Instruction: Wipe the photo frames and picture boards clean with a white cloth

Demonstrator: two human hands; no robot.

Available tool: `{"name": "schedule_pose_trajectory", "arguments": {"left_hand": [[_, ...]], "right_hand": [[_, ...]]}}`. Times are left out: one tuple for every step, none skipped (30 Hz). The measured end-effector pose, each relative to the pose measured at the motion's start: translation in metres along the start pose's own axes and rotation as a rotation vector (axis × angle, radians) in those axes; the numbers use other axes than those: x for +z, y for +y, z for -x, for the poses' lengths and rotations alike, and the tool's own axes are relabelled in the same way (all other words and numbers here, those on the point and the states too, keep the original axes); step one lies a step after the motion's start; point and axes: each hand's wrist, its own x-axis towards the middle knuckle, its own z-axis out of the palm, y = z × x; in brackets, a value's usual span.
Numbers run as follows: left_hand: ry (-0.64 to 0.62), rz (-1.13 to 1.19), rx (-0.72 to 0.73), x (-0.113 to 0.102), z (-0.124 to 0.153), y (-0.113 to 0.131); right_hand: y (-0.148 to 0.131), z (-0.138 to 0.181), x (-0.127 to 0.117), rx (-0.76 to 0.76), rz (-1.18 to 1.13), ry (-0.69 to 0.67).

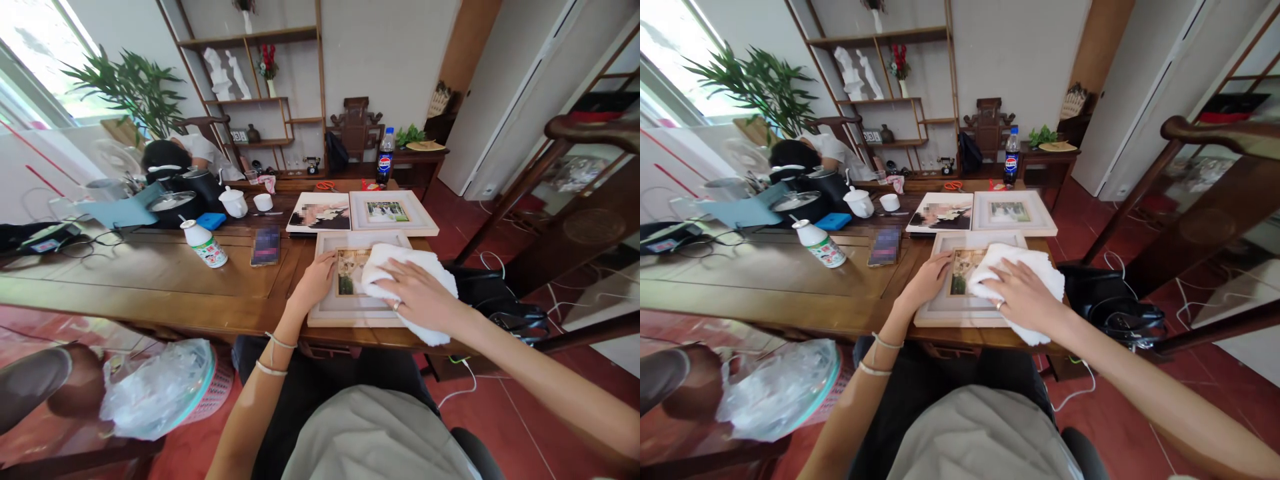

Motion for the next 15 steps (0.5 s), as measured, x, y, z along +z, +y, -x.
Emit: {"name": "schedule_pose_trajectory", "arguments": {"left_hand": [[-0.003, -0.003, -0.003, 0.000, 0.000, 0.000], [-0.004, -0.006, -0.005, 0.001, 0.000, 0.000], [-0.005, -0.008, -0.006, 0.001, 0.000, -0.001], [-0.005, -0.009, -0.003, 0.001, 0.000, -0.001], [-0.005, -0.008, 0.002, 0.002, 0.000, -0.002], [-0.004, -0.008, 0.007, 0.002, 0.000, -0.002], [-0.003, -0.007, 0.011, 0.002, 0.000, -0.002], [-0.004, -0.007, 0.013, 0.002, 0.000, -0.002], [-0.006, -0.008, 0.012, 0.002, 0.000, -0.002], [-0.009, -0.010, 0.005, 0.002, 0.000, -0.002], [-0.014, -0.011, -0.006, 0.001, 0.000, -0.001], [-0.020, -0.011, -0.017, 0.000, 0.000, 0.000], [-0.026, -0.009, -0.026, 0.000, 0.000, 0.000], [-0.032, -0.006, -0.033, -0.001, 0.000, 0.001], [-0.038, -0.003, -0.036, -0.001, 0.000, 0.002]], "right_hand": [[0.008, -0.004, 0.000, 0.016, 0.033, 0.001], [0.017, -0.008, 0.001, 0.029, 0.065, 0.002], [0.025, -0.013, 0.001, 0.039, 0.093, 0.005], [0.033, -0.018, 0.001, 0.048, 0.117, 0.009], [0.042, -0.024, 0.000, 0.061, 0.136, 0.018], [0.051, -0.031, 0.000, 0.075, 0.151, 0.033], [0.060, -0.037, -0.001, 0.091, 0.162, 0.057], [0.069, -0.043, -0.001, 0.105, 0.168, 0.085], [0.076, -0.049, -0.001, 0.114, 0.169, 0.107], [0.082, -0.053, 0.000, 0.108, 0.163, 0.116], [0.086, -0.056, 0.001, 0.086, 0.152, 0.112], [0.086, -0.057, 0.002, 0.054, 0.140, 0.096], [0.083, -0.055, 0.003, 0.014, 0.129, 0.075], [0.076, -0.050, 0.004, -0.028, 0.118, 0.055], [0.066, -0.044, 0.003, -0.066, 0.104, 0.041]]}}
